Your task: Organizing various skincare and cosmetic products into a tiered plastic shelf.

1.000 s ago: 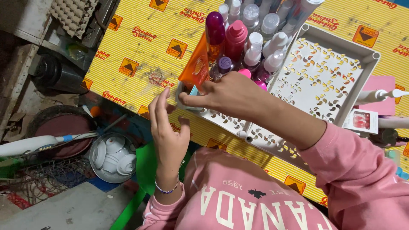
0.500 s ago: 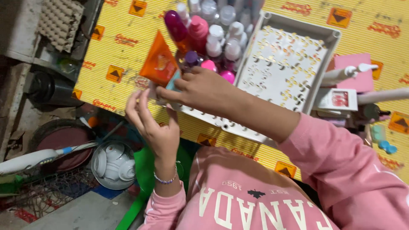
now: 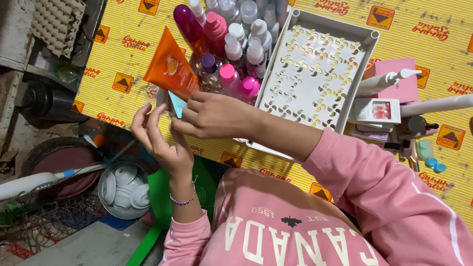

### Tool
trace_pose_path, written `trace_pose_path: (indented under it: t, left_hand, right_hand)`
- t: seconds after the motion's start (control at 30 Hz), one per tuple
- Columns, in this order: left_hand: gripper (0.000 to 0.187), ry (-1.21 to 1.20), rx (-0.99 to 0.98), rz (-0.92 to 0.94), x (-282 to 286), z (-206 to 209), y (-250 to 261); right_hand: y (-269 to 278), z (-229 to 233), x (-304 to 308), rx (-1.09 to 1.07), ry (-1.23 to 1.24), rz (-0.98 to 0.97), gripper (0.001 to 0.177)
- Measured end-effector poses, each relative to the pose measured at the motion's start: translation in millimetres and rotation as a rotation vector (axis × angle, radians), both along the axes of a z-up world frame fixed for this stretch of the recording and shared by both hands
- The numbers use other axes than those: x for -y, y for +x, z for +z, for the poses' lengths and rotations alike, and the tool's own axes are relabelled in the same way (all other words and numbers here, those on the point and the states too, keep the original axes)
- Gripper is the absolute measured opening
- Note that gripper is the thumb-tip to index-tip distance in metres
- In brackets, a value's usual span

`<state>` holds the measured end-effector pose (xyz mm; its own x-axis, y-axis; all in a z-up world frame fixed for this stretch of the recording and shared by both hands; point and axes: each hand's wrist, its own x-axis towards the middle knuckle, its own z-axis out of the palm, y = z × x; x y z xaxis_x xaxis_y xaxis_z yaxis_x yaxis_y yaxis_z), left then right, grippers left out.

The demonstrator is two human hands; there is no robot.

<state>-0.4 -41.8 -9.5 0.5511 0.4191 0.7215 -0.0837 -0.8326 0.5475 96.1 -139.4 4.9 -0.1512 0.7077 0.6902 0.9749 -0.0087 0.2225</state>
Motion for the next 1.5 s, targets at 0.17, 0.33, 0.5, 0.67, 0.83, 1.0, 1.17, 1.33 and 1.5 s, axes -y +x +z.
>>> trace_pose_path:
  t: [0.17, 0.33, 0.5, 0.67, 0.83, 1.0, 1.17, 1.33, 1.5]
  left_hand:
    - [0.028, -0.055, 0.007, -0.124, -8.7, -1.9, 1.6]
    - [0.030, -0.043, -0.024, -0.186, -14.8, 4.5, 4.0]
    - [0.028, -0.043, -0.007, -0.177, -20.5, 3.1, 5.1]
    - [0.031, -0.036, 0.007, -0.189, -27.9, -2.6, 2.1]
    - [0.032, 0.040, 0.098, -0.113, -33.3, -11.9, -5.5]
    - [0.013, 0.335, 0.269, -0.044, -6.4, -16.8, -13.2]
    - [0.016, 0.124, 0.493, -0.371, 73.6, -18.6, 8.2]
    - [0.030, 0.111, 0.134, -0.905, 133.1, 9.2, 12.0]
    - [0.039, 0.039, -0.129, -1.230, 198.0, 21.7, 10.5]
  right_hand:
    - [1.3, -2.2, -6.2, -0.031, 0.027, -0.011, 0.012]
    - [1.3, 0.8, -5.2, -0.032, 0.005, -0.040, 0.019]
    - [0.7, 0.5, -2.0, -0.039, -0.024, -0.110, 0.028]
    - [0.3, 27.0, 1.7, -0.076, -0.088, -0.155, 0.034]
    - [-0.5, 35.3, 10.6, -0.111, -0.067, -0.155, 0.026]
    - [-2.6, 44.0, 51.1, -0.166, -0.104, -0.210, 0.016]
    - [-21.7, 52.0, 134.9, -0.340, -0.002, -0.371, 0.013]
    - [-73.8, 41.2, 233.2, -0.679, 0.097, -0.779, 0.017]
    - [-129.8, 18.3, 328.3, -0.865, 0.170, -1.249, 0.023]
